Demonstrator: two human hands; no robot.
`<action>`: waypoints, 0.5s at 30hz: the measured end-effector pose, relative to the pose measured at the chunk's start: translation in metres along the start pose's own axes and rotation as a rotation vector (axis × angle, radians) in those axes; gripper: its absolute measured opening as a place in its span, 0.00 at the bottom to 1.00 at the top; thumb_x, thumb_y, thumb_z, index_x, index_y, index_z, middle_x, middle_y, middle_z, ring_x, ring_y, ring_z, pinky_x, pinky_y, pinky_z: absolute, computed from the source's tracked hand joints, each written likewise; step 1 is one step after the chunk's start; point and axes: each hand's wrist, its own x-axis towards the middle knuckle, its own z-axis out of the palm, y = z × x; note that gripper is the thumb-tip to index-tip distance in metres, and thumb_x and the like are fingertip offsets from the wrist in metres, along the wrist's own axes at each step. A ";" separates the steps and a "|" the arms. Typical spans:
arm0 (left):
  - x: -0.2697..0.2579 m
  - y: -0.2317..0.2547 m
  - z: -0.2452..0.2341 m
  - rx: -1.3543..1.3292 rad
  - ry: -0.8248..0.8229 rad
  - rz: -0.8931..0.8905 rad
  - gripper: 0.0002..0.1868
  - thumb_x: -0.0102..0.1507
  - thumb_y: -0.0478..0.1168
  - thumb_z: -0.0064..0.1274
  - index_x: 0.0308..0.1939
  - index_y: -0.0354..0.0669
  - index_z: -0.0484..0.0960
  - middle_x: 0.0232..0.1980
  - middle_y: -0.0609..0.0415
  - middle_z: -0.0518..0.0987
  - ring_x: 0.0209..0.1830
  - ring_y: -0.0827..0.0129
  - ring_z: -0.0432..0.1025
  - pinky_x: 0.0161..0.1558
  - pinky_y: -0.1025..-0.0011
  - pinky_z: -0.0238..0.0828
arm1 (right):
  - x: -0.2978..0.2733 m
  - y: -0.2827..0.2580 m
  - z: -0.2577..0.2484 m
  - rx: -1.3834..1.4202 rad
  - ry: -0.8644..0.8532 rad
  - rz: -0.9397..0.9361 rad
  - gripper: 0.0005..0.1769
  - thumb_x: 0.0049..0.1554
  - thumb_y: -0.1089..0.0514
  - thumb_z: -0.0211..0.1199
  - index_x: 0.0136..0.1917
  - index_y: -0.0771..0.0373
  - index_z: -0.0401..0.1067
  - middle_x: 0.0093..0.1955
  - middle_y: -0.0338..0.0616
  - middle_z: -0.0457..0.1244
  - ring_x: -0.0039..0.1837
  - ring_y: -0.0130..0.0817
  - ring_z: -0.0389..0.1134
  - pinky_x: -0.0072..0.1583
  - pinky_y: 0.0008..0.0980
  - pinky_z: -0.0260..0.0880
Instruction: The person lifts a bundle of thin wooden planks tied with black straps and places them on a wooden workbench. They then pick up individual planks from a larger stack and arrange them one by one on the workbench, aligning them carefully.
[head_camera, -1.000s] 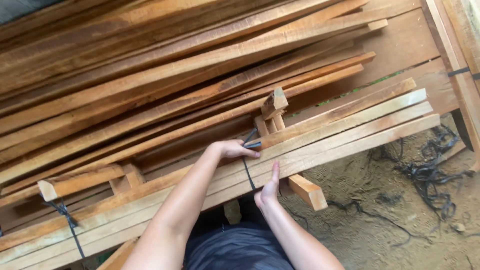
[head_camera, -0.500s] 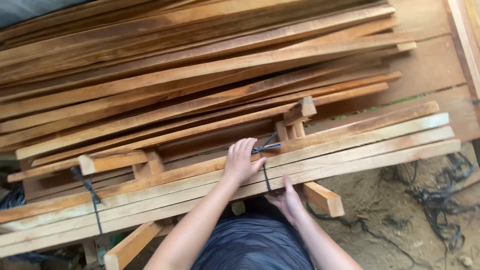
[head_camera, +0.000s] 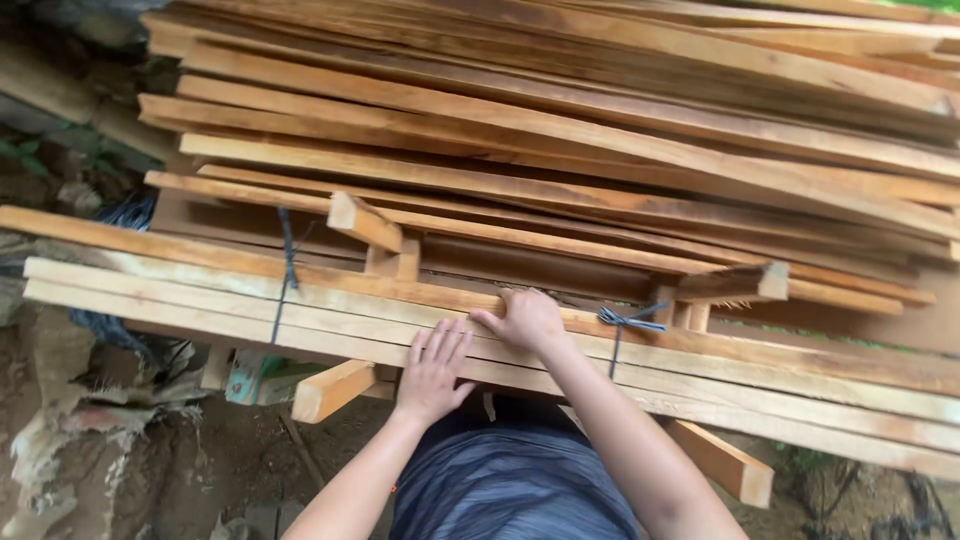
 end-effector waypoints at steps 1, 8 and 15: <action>-0.002 -0.002 0.005 0.003 0.007 -0.022 0.55 0.55 0.70 0.57 0.76 0.42 0.59 0.81 0.46 0.53 0.82 0.54 0.43 0.76 0.46 0.33 | 0.017 0.004 0.005 -0.004 -0.007 -0.022 0.43 0.57 0.25 0.59 0.57 0.70 0.78 0.57 0.60 0.70 0.61 0.53 0.71 0.61 0.45 0.72; -0.008 -0.014 0.020 0.199 0.079 0.074 0.55 0.53 0.66 0.62 0.78 0.48 0.61 0.82 0.52 0.56 0.83 0.56 0.47 0.78 0.49 0.37 | 0.073 0.012 0.019 0.227 -0.855 0.376 0.67 0.35 0.11 0.60 0.72 0.62 0.68 0.75 0.64 0.58 0.74 0.60 0.62 0.67 0.55 0.66; -0.009 -0.015 0.019 0.130 0.125 0.097 0.54 0.55 0.67 0.62 0.79 0.49 0.61 0.83 0.52 0.55 0.83 0.56 0.47 0.78 0.47 0.36 | 0.077 0.024 0.048 0.261 -0.925 0.395 0.69 0.35 0.12 0.61 0.75 0.61 0.67 0.80 0.59 0.54 0.81 0.55 0.52 0.76 0.53 0.53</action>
